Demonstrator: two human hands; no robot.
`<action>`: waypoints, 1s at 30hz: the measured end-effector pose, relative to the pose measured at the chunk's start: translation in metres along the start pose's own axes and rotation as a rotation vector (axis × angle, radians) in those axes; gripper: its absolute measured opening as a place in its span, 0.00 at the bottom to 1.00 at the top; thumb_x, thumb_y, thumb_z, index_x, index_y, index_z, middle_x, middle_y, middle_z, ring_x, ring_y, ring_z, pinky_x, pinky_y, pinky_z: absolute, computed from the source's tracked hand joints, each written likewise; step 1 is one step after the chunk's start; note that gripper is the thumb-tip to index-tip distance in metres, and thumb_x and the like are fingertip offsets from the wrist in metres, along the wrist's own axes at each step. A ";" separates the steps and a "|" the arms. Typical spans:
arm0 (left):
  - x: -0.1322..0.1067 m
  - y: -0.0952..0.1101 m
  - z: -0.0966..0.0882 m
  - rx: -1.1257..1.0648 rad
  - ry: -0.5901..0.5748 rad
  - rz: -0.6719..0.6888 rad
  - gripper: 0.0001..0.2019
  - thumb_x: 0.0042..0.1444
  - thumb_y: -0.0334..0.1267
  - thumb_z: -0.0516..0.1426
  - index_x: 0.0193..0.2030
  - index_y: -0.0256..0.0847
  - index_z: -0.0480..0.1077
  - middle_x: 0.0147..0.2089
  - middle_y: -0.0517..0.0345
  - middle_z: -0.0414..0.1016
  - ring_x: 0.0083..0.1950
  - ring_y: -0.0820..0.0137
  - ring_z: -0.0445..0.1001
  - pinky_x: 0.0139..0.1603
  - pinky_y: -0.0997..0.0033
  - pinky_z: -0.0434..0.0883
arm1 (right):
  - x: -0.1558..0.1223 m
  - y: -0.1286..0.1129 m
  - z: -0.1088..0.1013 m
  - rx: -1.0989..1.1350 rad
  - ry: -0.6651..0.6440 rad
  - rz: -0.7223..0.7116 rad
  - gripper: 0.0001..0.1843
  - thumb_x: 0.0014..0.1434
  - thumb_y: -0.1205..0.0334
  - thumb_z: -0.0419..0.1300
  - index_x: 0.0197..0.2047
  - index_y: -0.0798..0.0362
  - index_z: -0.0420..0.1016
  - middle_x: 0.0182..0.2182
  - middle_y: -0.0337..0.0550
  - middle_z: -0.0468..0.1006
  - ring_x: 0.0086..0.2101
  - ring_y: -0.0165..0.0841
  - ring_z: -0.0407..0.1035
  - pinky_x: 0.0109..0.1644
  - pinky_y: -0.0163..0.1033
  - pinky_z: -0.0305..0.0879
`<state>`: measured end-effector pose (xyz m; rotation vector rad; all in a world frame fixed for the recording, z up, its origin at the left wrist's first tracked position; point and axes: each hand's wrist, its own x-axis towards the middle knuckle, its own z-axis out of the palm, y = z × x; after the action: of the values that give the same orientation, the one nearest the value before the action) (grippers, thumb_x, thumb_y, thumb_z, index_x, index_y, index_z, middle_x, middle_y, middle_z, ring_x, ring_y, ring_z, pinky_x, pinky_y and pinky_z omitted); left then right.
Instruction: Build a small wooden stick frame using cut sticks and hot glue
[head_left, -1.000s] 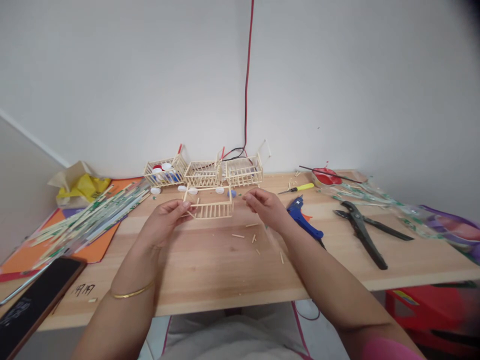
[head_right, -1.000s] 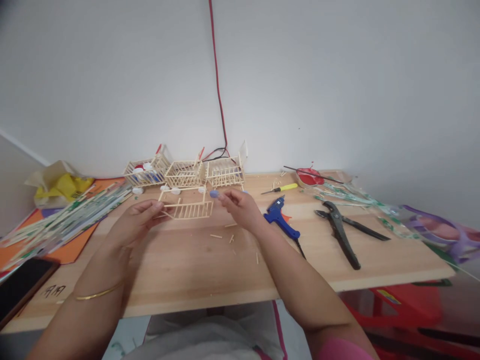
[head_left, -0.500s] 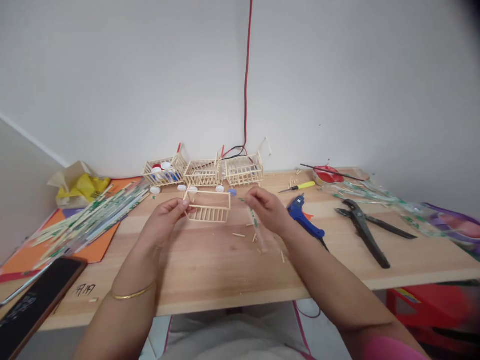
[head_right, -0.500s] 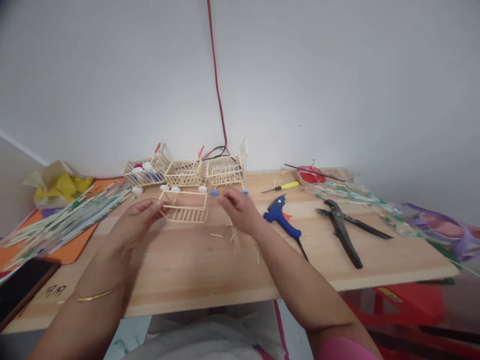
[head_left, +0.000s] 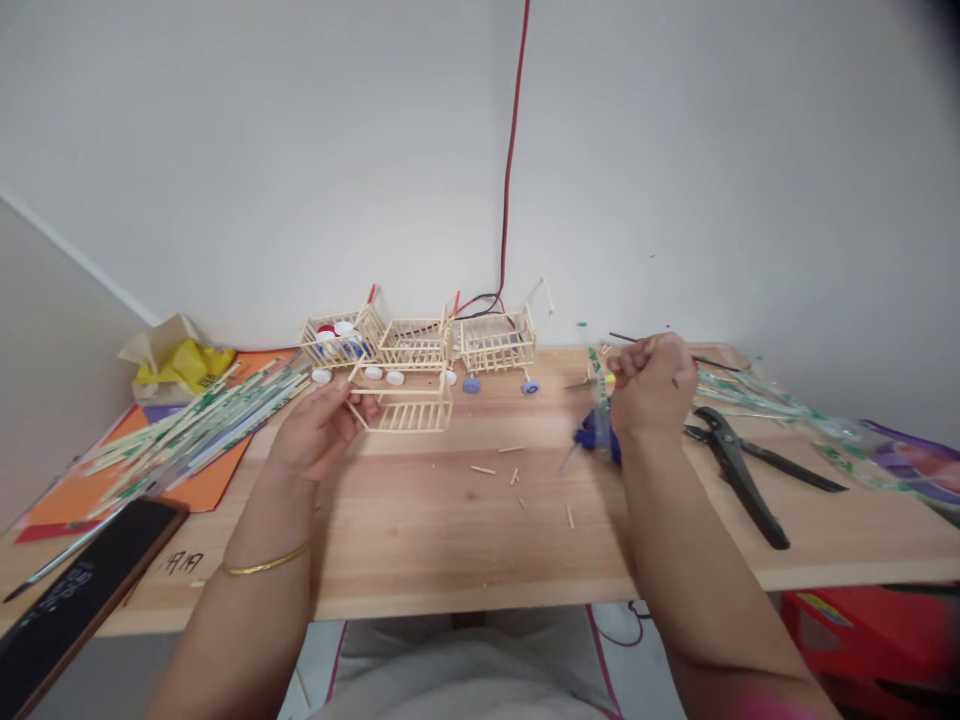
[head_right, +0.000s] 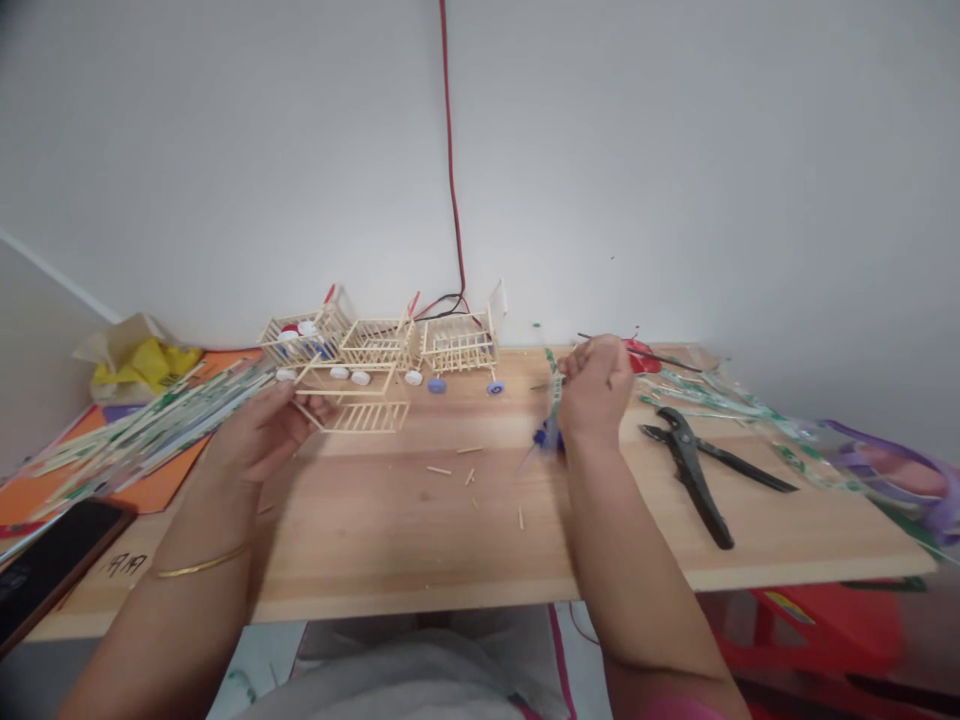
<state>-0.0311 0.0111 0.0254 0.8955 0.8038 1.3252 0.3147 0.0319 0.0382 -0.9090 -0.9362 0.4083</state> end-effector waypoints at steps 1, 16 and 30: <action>0.001 0.001 -0.001 -0.029 0.022 0.005 0.08 0.48 0.39 0.63 0.26 0.38 0.71 0.25 0.58 0.73 0.30 0.72 0.71 0.39 0.67 0.71 | 0.005 0.000 -0.005 -0.013 0.039 -0.021 0.16 0.60 0.58 0.46 0.22 0.48 0.49 0.20 0.32 0.48 0.19 0.27 0.45 0.27 0.37 0.53; -0.002 -0.002 0.002 0.255 -0.299 0.072 0.15 0.52 0.42 0.57 0.19 0.38 0.65 0.21 0.59 0.62 0.28 0.70 0.62 0.38 0.65 0.63 | -0.002 0.005 -0.012 -0.837 -0.903 -0.063 0.08 0.56 0.62 0.52 0.28 0.53 0.68 0.23 0.39 0.69 0.25 0.31 0.61 0.31 0.35 0.54; 0.008 -0.046 0.011 0.482 -0.214 0.075 0.21 0.49 0.56 0.56 0.25 0.36 0.73 0.29 0.52 0.71 0.34 0.66 0.67 0.39 0.67 0.65 | -0.045 0.014 0.020 -0.677 -1.137 -0.022 0.08 0.58 0.62 0.50 0.29 0.54 0.66 0.21 0.35 0.66 0.24 0.27 0.59 0.29 0.32 0.52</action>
<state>0.0000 0.0173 -0.0110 1.4338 0.9440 1.0901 0.2742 0.0206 0.0095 -1.2801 -2.2129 0.6167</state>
